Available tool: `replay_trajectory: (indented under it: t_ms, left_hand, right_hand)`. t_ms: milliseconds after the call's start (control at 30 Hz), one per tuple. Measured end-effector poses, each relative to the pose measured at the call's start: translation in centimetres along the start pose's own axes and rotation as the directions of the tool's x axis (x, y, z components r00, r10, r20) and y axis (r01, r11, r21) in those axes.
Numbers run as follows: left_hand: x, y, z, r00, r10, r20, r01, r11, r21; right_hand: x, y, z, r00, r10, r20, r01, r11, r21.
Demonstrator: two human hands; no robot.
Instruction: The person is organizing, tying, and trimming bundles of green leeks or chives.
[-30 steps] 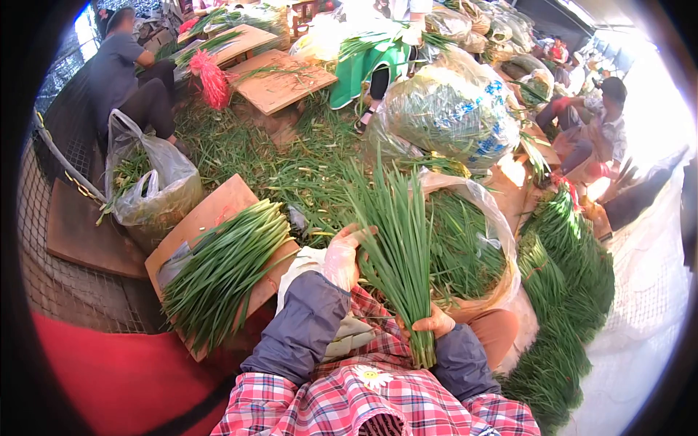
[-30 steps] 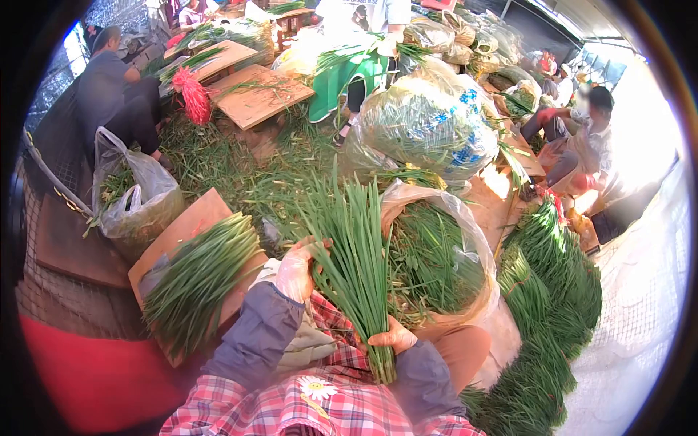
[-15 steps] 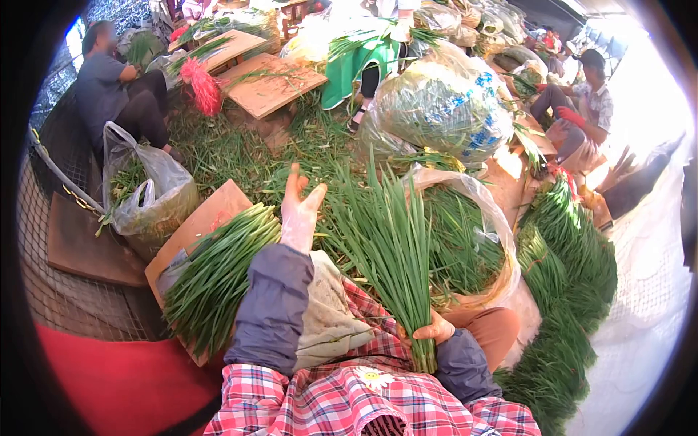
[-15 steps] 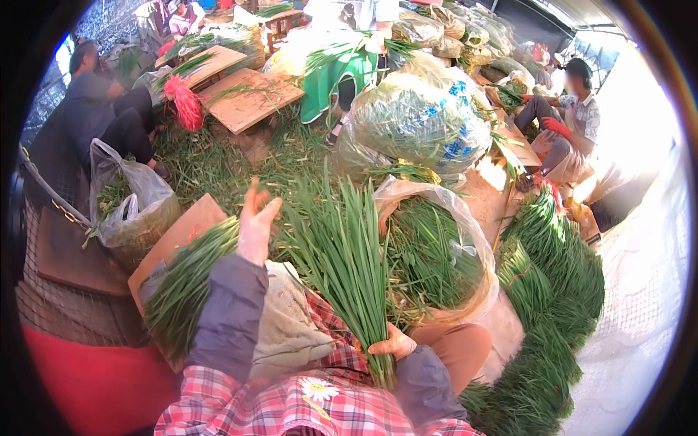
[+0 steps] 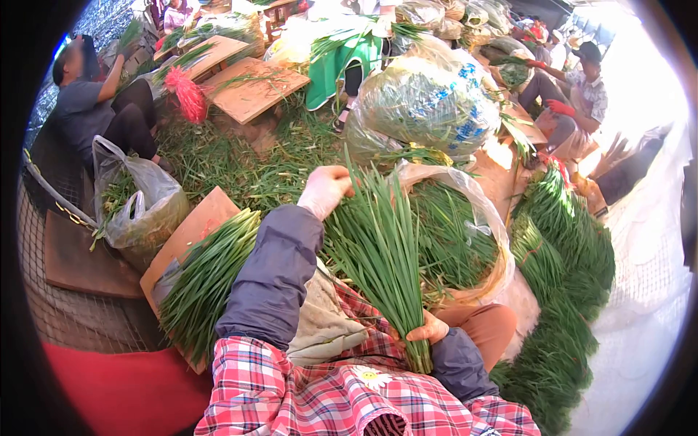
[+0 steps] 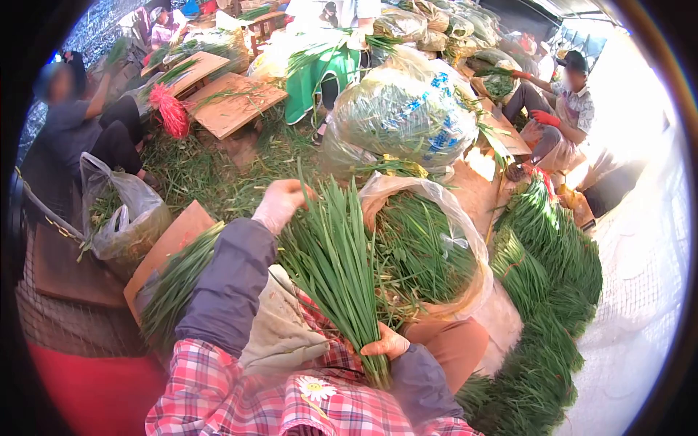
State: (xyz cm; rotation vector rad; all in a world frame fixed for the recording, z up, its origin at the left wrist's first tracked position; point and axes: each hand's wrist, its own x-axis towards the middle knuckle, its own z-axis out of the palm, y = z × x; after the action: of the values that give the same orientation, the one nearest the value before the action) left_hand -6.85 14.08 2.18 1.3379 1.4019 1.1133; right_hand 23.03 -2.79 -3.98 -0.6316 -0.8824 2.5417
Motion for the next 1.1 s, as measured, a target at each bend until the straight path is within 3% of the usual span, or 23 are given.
replay_trajectory:
  t_ms: [33,67,100,167,267,333,400,433,500,533,567,600,700,833,867,900,967,1000,1100]
  left_hand:
    - [0.0,-0.1,-0.1,0.996,0.008,-0.083,-0.025,0.978,-0.206]
    - [0.0,-0.1,-0.7,0.980,-0.047,-0.191,-0.005,0.965,-0.262]
    - [0.1,0.3,-1.3,0.941,-0.202,-0.271,0.057,0.885,-0.461]
    - [0.2,-0.2,-2.2,0.911,-0.218,-0.349,0.084,0.929,-0.361]
    - [-1.4,2.4,-2.1,0.957,-0.016,-0.290,0.021,1.000,0.013]
    - [-2.8,3.1,-0.7,0.866,0.440,-0.238,-0.360,0.879,0.314]
    - [-6.0,6.6,1.6,0.929,0.370,-0.001,-0.335,0.843,0.421]
    - [-6.3,6.1,3.0,0.911,0.411,0.029,-0.367,0.777,0.511]
    - [-6.0,3.7,4.7,0.926,0.362,0.109,-0.368,0.797,0.479]
    - [-5.6,2.5,5.3,0.964,0.264,0.042,-0.266,0.936,0.232]
    - [-5.3,1.4,5.9,0.989,0.147,0.008,-0.146,0.988,-0.040]
    - [-5.2,0.9,6.5,1.000,0.019,0.010,-0.015,0.950,-0.311]
    - [-5.9,-0.3,8.6,0.989,-0.142,-0.040,0.074,0.711,-0.699]
    - [-5.7,-0.1,8.9,0.957,-0.245,-0.156,0.042,0.648,-0.761]
    - [-5.4,0.7,8.6,0.937,-0.323,-0.133,0.092,0.595,-0.798]
    - [-5.1,0.7,7.4,0.972,-0.226,-0.059,0.096,0.617,-0.781]
    - [-3.9,0.4,5.4,0.976,-0.062,-0.207,-0.097,0.732,-0.674]
    - [-4.0,1.1,3.7,0.950,-0.013,-0.312,-0.171,0.814,-0.555]
    - [-7.0,0.8,-0.5,0.974,0.029,-0.225,-0.067,0.984,-0.165]
  right_hand:
    - [-0.1,0.1,0.0,1.000,-0.007,0.007,0.007,1.000,0.002]
    - [-0.3,0.2,-0.1,1.000,-0.011,0.000,0.011,1.000,0.003]
    - [-0.4,0.4,-0.1,1.000,-0.015,-0.006,0.015,1.000,0.004]
    - [-0.6,0.3,-0.2,1.000,-0.017,-0.010,0.017,0.999,0.030]
    - [-0.6,0.2,0.3,1.000,-0.004,-0.016,0.006,0.996,0.093]
    - [-0.5,-0.3,0.3,0.999,0.014,-0.038,-0.011,0.996,0.089]
    - [-0.3,0.1,-0.4,0.999,0.012,-0.034,-0.009,0.998,0.069]
    - [-0.2,0.3,-0.7,0.999,0.012,-0.033,-0.010,0.998,0.057]
    - [-0.2,0.6,-0.8,0.999,0.013,-0.051,-0.011,0.999,0.037]
    - [-0.3,0.6,-0.9,0.998,0.012,-0.060,-0.011,1.000,0.026]
    - [-0.4,0.6,-0.8,0.998,0.002,-0.056,0.001,0.999,0.044]
    - [-0.5,0.5,-0.7,0.999,-0.008,-0.053,0.012,0.998,0.064]
    - [-0.3,0.5,-0.4,0.998,-0.023,-0.055,0.026,0.998,0.055]
    - [-0.1,1.3,-0.2,1.000,-0.003,-0.012,0.003,1.000,0.028]
    - [-0.2,1.4,0.0,1.000,-0.008,-0.019,0.009,0.998,0.062]
    - [-0.3,1.4,0.1,0.999,-0.016,-0.030,0.019,0.996,0.085]
    - [-0.6,1.3,-0.2,0.998,-0.037,-0.041,0.042,0.990,0.132]
    - [-0.9,2.0,-0.6,0.978,-0.103,-0.183,0.121,0.988,0.093]
    - [-1.1,1.1,-2.9,0.971,-0.192,-0.143,0.202,0.978,0.055]
